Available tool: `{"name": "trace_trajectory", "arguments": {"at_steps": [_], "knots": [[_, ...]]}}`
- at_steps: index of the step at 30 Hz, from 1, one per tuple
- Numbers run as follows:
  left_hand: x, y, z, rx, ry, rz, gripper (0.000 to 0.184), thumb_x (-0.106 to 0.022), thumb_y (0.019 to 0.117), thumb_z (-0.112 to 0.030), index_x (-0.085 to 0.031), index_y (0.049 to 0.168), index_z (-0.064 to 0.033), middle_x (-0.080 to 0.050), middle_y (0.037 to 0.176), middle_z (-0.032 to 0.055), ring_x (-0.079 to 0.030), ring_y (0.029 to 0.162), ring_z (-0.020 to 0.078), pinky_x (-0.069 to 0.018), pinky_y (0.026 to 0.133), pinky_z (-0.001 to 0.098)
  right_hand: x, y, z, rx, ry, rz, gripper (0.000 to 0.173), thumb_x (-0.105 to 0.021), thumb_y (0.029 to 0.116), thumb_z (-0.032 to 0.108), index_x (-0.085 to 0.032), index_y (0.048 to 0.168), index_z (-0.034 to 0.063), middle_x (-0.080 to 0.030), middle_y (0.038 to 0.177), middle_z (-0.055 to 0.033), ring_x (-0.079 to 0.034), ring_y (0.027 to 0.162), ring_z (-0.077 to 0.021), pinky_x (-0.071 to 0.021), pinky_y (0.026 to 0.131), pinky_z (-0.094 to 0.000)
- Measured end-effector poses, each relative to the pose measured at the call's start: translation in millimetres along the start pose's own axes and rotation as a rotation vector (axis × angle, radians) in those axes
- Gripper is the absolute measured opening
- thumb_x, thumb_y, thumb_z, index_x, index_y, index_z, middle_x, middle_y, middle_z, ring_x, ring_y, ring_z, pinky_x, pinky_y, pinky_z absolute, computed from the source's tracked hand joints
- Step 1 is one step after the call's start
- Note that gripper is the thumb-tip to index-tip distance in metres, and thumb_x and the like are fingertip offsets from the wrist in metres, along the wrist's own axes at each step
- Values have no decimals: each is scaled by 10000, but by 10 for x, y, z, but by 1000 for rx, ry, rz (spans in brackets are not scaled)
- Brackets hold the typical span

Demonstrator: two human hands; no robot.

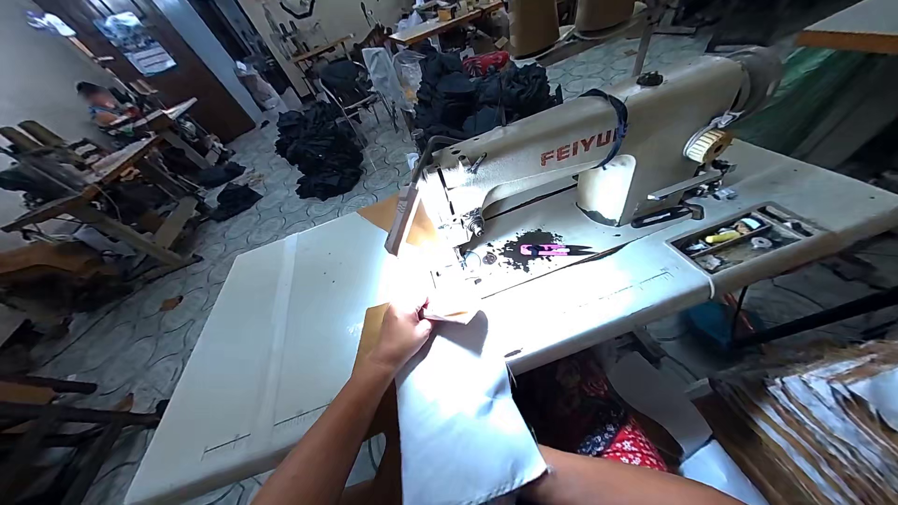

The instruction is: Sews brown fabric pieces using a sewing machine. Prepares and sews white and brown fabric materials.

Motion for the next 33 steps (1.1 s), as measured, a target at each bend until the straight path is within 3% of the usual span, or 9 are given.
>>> {"name": "trace_trajectory", "arguments": {"at_steps": [2, 4, 8, 12, 17, 22, 25, 29, 33], "knots": [[-98, -75, 133, -72, 54, -121, 96, -693, 849, -82, -730, 850, 6, -721, 817, 125, -705, 828, 248, -555, 822, 458, -100, 127, 115, -252, -261, 98, 350, -600, 1010, 173, -665, 1223, -98, -678, 1227, -286, -647, 1186, -383, -472, 1036, -545], [-147, -128, 181, -182, 147, -214, 95, -697, 843, -78, -767, 868, -18, -751, 892, 143, -723, 895, 308, -541, 878, 520, -129, 175, 203, -330, -297, 162, 409, -573, 1041, 218, -627, 1312, -83, -628, 1336, -289, -574, 1300, -403, -395, 1115, -556], [-119, -168, 121, -379, 302, -342, 157, -660, 876, -110, -814, 888, -83, -755, 873, 127, -719, 840, 305, -532, 838, 498, -62, 91, 237, -204, -366, 210, 338, -557, 1038, 169, -660, 1242, -80, -673, 1236, -281, -646, 1179, -390, -463, 1035, -521], [-73, -196, 73, -407, 318, -211, 203, -598, 883, -86, -800, 882, -82, -779, 905, 105, -744, 890, 312, -520, 917, 549, -148, 136, 63, -63, -518, 213, 310, -548, 1042, 158, -682, 1200, -72, -704, 1171, -279, -690, 1098, -422, -516, 961, -577], [-75, -274, -104, -82, 243, 153, 374, -652, 877, -100, -708, 1237, -18, -720, 1197, 177, -647, 1177, 400, -437, 1050, 610, 50, 16, 332, -7, -420, 278, 286, -546, 1026, 61, -655, 1229, -108, -682, 1210, -298, -661, 1146, -431, -473, 1025, -551], [-114, -315, -64, -122, 91, 270, 395, -562, 890, -69, -687, 1263, -29, -660, 1327, 159, -582, 1294, 345, -345, 1146, 583, 287, -139, 719, -133, -337, 326, 295, -535, 1020, 0, -628, 1275, -117, -672, 1247, -280, -654, 1180, -335, -448, 1073, -400], [-137, -328, 71, -184, -5, 287, 398, -492, 939, -104, -689, 1280, -44, -681, 1337, 105, -591, 1320, 262, -299, 1198, 548, 85, -39, 94, 262, -184, 93, 214, -590, 965, -2, -672, 1102, -145, -711, 972, -218, -681, 891, -156, -526, 833, -226], [-114, -312, 99, -217, -48, 324, 457, -476, 941, -72, -654, 1362, -68, -671, 1371, 73, -575, 1349, 236, -276, 1216, 548, -42, 105, 45, 36, -168, 144, 240, -588, 981, 11, -676, 1150, -135, -725, 1064, -239, -696, 1000, -218, -510, 956, -328], [-143, -268, 97, -243, -43, 338, 465, -470, 950, -66, -640, 1384, -72, -622, 1441, 83, -530, 1400, 245, -276, 1215, 579, -19, 79, 60, 177, -202, 84, 236, -587, 975, 13, -684, 1136, -130, -731, 1051, -248, -716, 999, -251, -527, 957, -345]]}}
Point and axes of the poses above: each hand's wrist, its own y-axis towards the middle knuckle, its own x-axis out of the back of the hand, z = x × y, the point moved 3 cm from there along y, towards the middle knuckle
